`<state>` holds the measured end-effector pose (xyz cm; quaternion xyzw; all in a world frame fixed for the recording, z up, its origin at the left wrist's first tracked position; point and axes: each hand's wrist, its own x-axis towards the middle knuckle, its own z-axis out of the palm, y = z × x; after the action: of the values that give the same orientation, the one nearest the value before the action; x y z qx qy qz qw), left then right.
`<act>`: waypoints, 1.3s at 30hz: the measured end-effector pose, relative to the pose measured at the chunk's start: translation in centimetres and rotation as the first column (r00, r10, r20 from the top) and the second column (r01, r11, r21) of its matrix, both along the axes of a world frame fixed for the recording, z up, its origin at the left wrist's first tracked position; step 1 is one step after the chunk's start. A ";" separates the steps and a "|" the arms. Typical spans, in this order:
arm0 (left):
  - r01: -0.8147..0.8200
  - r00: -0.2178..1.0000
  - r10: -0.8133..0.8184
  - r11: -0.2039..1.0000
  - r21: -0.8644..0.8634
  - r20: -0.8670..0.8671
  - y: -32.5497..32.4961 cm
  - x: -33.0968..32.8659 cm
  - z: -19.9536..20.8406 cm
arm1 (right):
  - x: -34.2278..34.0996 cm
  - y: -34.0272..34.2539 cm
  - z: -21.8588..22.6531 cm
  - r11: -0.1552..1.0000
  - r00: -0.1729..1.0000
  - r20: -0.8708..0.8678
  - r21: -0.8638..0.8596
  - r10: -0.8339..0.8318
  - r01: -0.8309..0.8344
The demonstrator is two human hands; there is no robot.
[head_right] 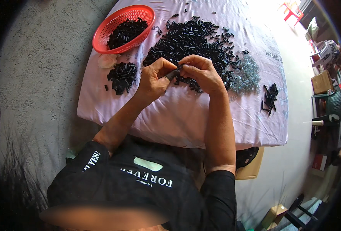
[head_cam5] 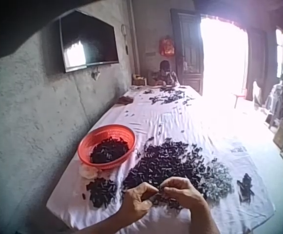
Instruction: Manually sorting and inspecting small black plastic components at a workshop table.
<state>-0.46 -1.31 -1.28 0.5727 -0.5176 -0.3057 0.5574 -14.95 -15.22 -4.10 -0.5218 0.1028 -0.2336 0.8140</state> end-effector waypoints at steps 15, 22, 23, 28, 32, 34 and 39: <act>-0.010 0.963 0.075 0.970 -0.243 0.260 0.3 -0.4 0.6 | 0.3 0.4 -0.1 0.998 0.996 0.087 0.064 0.008 -0.014; 0.006 0.998 0.003 0.988 -0.155 0.057 0.3 -0.1 -0.2 | 0.3 0.3 -0.1 0.996 0.992 0.127 0.087 -0.019 0.008; 0.006 0.998 0.003 0.988 -0.155 0.057 0.3 -0.2 -0.1 | 0.2 0.3 -0.1 0.996 0.993 0.115 0.084 -0.013 0.003; 0.009 0.997 0.009 0.978 -0.210 0.083 0.3 -0.3 0.1 | 0.2 0.5 0.0 0.997 0.994 0.111 0.080 -0.002 -0.007; 0.004 0.984 0.046 0.960 -0.279 0.172 0.3 -0.1 0.6 | 0.2 0.4 0.0 0.997 0.996 0.086 0.074 0.000 -0.006; -0.011 0.978 0.073 0.953 -0.302 0.196 0.3 -0.3 0.7 | 0.2 0.5 0.0 0.997 0.996 0.084 0.071 -0.002 -0.004; -0.022 0.950 0.124 0.942 -0.336 0.285 0.3 -0.1 0.9 | 0.4 0.8 0.1 0.997 0.996 0.084 0.073 -0.020 0.013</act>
<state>-0.51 -1.03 -0.33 0.5307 -0.6186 -0.1029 0.5701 -14.54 -14.47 -3.97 -0.4808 0.0807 -0.2585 0.8340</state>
